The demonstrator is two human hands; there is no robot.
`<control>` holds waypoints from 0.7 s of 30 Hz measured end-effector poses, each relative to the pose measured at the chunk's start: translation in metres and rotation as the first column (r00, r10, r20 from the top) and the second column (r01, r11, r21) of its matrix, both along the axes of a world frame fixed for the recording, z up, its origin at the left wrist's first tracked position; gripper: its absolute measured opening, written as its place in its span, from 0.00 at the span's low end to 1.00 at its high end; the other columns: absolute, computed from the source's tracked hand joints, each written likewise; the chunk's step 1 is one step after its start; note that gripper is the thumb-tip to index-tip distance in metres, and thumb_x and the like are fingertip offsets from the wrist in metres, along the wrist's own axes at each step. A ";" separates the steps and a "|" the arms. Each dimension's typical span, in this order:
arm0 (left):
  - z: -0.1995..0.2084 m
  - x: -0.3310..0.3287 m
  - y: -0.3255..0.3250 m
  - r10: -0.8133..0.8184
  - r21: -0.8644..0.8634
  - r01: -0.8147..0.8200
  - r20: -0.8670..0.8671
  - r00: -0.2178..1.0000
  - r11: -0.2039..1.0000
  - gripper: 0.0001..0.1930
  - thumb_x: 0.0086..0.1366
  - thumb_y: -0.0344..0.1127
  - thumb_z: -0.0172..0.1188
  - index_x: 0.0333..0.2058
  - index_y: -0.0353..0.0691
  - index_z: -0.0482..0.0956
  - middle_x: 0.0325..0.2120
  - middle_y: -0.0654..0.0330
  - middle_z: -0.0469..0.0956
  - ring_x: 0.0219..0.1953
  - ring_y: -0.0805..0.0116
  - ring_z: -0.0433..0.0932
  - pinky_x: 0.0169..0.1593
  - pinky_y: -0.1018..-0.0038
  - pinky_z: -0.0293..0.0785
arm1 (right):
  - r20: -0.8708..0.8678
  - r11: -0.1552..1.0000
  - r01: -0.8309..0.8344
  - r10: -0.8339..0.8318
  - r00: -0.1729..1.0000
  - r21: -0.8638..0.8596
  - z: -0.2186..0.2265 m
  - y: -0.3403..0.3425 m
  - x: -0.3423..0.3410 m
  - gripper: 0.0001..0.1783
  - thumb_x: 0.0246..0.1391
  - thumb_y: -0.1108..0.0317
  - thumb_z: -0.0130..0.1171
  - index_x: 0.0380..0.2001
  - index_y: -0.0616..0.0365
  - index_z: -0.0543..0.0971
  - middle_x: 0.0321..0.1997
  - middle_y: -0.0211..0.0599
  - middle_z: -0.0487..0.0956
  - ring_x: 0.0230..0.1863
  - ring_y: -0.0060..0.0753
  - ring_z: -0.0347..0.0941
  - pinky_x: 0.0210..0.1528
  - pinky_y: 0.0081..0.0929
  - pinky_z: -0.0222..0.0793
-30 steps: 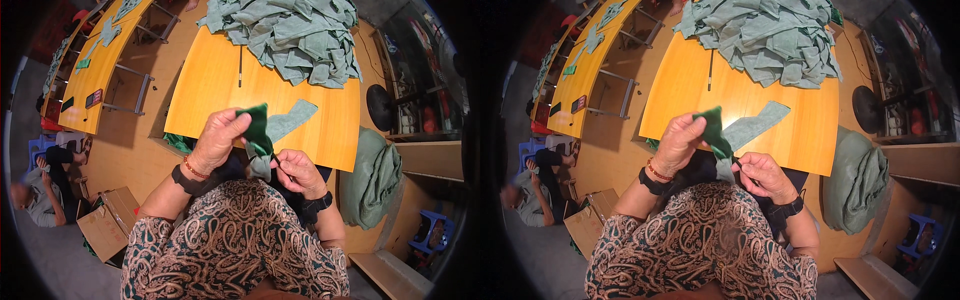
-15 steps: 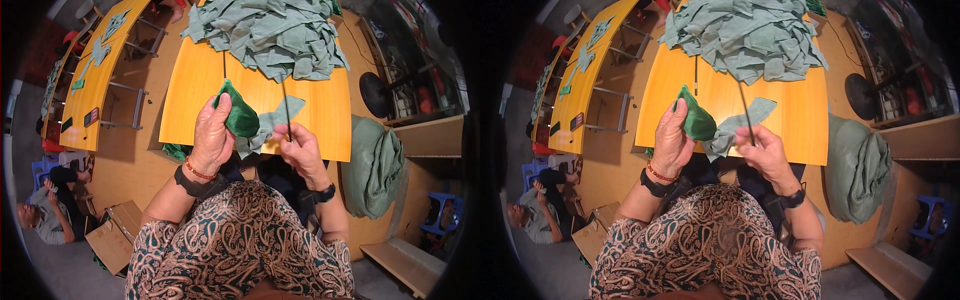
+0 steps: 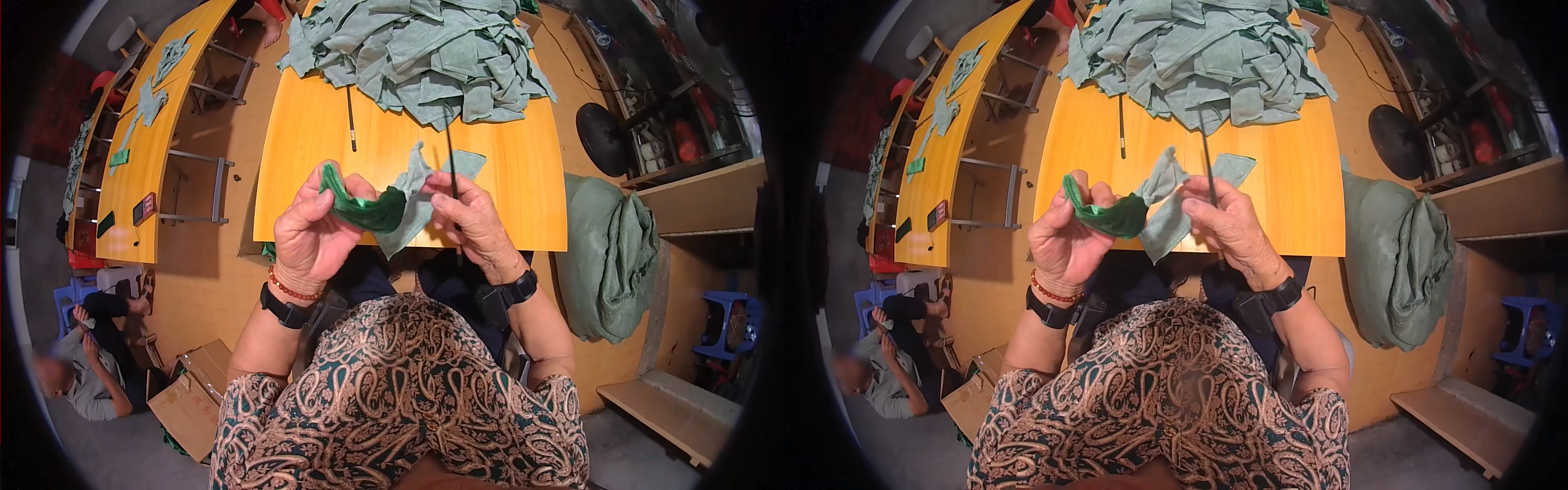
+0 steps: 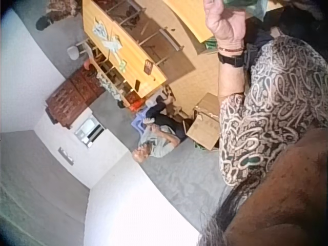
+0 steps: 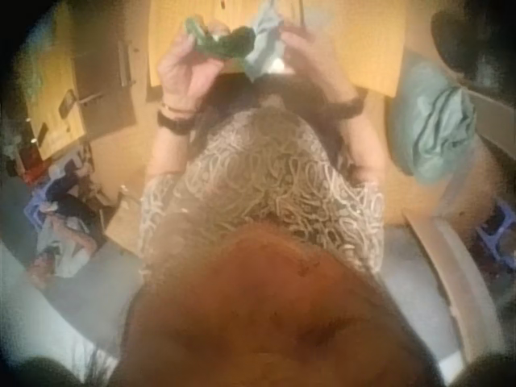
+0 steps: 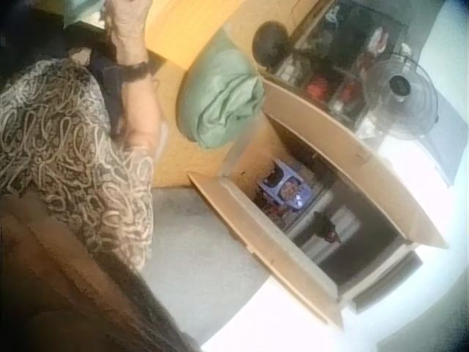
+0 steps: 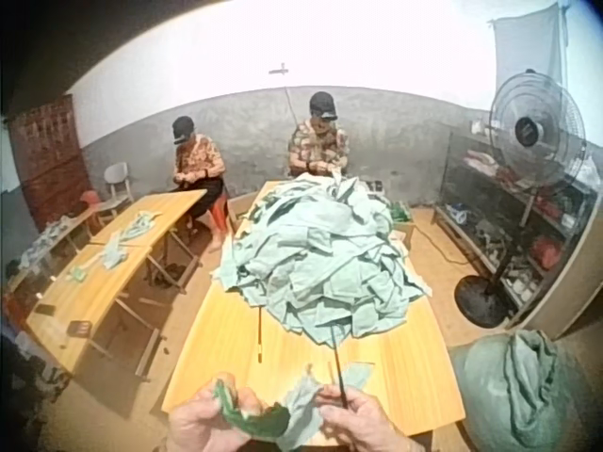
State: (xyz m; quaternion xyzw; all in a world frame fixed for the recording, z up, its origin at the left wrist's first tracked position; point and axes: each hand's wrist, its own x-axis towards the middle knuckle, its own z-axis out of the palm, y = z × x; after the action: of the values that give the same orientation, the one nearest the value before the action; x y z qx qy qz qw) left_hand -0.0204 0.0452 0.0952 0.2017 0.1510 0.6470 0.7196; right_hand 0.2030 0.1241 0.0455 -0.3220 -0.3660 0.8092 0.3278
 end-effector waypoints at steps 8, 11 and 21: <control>-0.036 0.004 -0.001 -0.160 0.152 0.164 -0.039 0.986 0.975 0.12 0.65 0.32 0.55 0.46 0.37 0.70 0.33 0.48 0.79 0.44 0.50 0.76 0.54 0.60 0.69 | -0.359 0.992 -0.040 -0.004 0.933 -0.116 -0.004 0.009 -0.002 0.14 0.57 0.73 0.61 0.46 0.59 0.73 0.32 0.33 0.78 0.18 0.18 0.67 0.13 0.10 0.54; -0.022 -0.004 -0.010 -0.197 -0.019 0.196 -0.145 0.970 0.980 0.17 0.68 0.42 0.55 0.47 0.35 0.70 0.33 0.50 0.79 0.47 0.52 0.76 0.57 0.58 0.67 | -0.339 0.999 0.024 -0.035 0.940 -0.036 0.011 0.017 0.001 0.12 0.57 0.77 0.58 0.44 0.61 0.74 0.30 0.34 0.78 0.17 0.18 0.67 0.14 0.10 0.55; -0.026 0.030 0.009 -0.056 -0.086 0.005 -0.593 0.803 0.996 0.19 0.63 0.34 0.67 0.49 0.37 0.71 0.33 0.69 0.76 0.34 0.85 0.72 0.40 0.86 0.70 | -0.031 0.956 -0.007 0.017 0.999 0.292 0.062 0.011 -0.015 0.09 0.56 0.77 0.61 0.41 0.60 0.77 0.27 0.28 0.79 0.21 0.15 0.73 0.22 0.12 0.66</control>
State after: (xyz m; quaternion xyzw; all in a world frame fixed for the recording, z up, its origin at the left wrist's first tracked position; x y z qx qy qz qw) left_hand 0.0098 0.0539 0.0691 0.3678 0.3915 0.5329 0.6538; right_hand 0.1881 0.1351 0.1071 -0.2542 -0.4778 0.7537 0.3728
